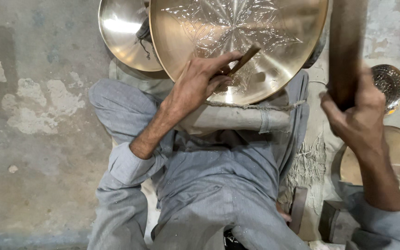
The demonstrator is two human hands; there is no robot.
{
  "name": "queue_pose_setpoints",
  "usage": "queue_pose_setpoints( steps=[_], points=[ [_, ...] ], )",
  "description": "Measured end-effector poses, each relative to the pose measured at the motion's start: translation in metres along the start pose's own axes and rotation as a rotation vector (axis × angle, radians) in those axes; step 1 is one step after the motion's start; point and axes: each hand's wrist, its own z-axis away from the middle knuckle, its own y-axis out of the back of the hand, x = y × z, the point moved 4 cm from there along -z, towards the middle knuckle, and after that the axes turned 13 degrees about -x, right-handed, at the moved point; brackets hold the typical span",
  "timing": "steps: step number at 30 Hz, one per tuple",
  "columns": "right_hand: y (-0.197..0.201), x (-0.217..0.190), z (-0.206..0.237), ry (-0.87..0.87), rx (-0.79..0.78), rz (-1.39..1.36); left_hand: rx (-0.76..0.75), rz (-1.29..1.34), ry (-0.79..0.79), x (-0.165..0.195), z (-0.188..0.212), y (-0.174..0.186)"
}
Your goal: The person sits cross-legged on the floor with a brass plate resting on a cloth pad on their lap, holding a chisel against a pre-drawn floral pattern and striking it with a wooden mallet to engrave the design. They reposition the chisel repeatedly across the plate surface, working the pattern inward from the rim.
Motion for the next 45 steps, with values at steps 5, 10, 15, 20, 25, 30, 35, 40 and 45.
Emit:
queue_pose_setpoints(
  steps=[5,10,15,20,25,30,35,40,45],
  points=[
    [-0.02,0.005,0.032,-0.064,0.044,0.039,-0.012,-0.044,-0.136,-0.002,-0.004,0.0],
    [-0.055,0.004,0.061,-0.213,-0.036,-0.027,-0.124,-0.096,-0.116,-0.011,-0.016,-0.005],
    [-0.08,-0.012,0.084,-0.319,0.022,-0.251,-0.307,-0.193,-0.045,-0.016,-0.021,-0.007],
    [-0.106,-0.028,0.106,-0.214,0.251,-0.581,-0.302,-0.186,-0.3,-0.002,-0.023,-0.001],
    [-0.138,-0.033,0.123,-0.294,0.051,-0.483,-0.443,-0.318,-0.177,-0.001,-0.019,-0.002],
    [-0.154,-0.046,0.136,-0.231,0.2,-0.623,-0.417,-0.379,-0.256,0.008,-0.016,0.003],
    [-0.156,-0.049,0.145,-0.165,0.299,-0.472,-0.345,-0.346,-0.374,0.014,-0.011,0.011],
    [-0.157,-0.038,0.138,-0.357,0.045,-0.497,-0.42,-0.233,-0.193,0.005,-0.026,0.009],
    [-0.133,-0.051,0.127,-0.282,0.095,-0.403,-0.31,-0.148,-0.238,0.002,-0.03,0.015]
  ],
)
